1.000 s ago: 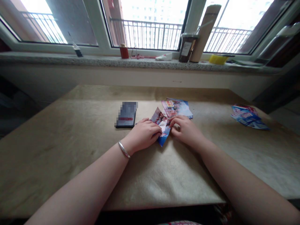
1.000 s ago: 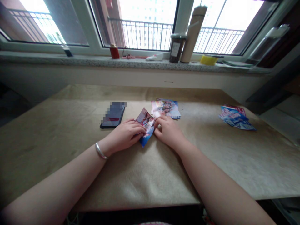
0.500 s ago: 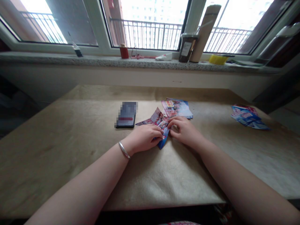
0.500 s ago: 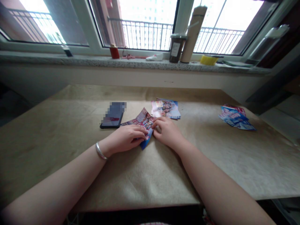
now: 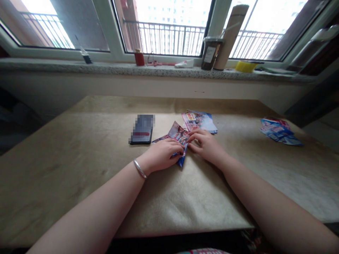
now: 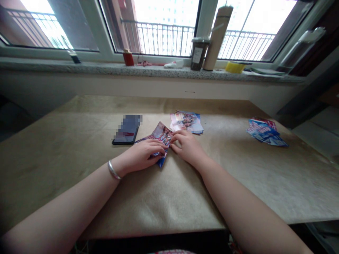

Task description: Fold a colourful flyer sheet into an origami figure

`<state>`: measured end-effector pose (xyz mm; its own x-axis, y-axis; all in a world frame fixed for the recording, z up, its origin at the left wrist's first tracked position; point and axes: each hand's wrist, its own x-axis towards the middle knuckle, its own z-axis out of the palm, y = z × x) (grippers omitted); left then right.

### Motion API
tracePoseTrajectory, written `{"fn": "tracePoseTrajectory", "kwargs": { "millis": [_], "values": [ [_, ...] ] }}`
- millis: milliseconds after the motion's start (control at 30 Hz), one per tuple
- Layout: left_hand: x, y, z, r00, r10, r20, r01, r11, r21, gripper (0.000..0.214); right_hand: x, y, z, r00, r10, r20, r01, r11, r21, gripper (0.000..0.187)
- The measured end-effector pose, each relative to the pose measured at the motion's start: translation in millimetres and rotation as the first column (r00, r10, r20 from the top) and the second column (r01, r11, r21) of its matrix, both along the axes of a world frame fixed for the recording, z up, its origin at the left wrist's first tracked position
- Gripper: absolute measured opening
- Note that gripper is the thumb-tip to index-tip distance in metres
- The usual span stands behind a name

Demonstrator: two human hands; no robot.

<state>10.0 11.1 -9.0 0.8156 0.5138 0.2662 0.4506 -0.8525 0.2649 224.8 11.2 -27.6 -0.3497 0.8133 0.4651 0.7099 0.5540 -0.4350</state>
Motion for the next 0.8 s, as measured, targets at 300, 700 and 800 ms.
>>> {"fn": "tracePoseTrajectory", "kwargs": {
  "millis": [300, 700, 800],
  "values": [
    [-1.3, -0.8, -2.1, 1.0, -0.02, 0.002, 0.02, 1.0, 0.012, 0.02, 1.9, 2.7, -1.8, 0.993, -0.115, 0.009, 0.116, 0.993, -0.024, 0.011],
    [-1.2, -1.4, -2.5, 1.0, -0.005, 0.024, 0.005, 1.0, 0.0, 0.02, 2.7, 3.3, 4.6, 0.99, -0.135, -0.038, 0.133, 0.991, -0.03, 0.008],
    [-2.2, -1.4, -4.6, 0.999, 0.043, -0.001, -0.043, 0.999, -0.003, 0.021, 1.7, 1.5, 6.3, 0.988, -0.142, -0.064, 0.142, 0.99, -0.005, 0.007]
  ]
}}
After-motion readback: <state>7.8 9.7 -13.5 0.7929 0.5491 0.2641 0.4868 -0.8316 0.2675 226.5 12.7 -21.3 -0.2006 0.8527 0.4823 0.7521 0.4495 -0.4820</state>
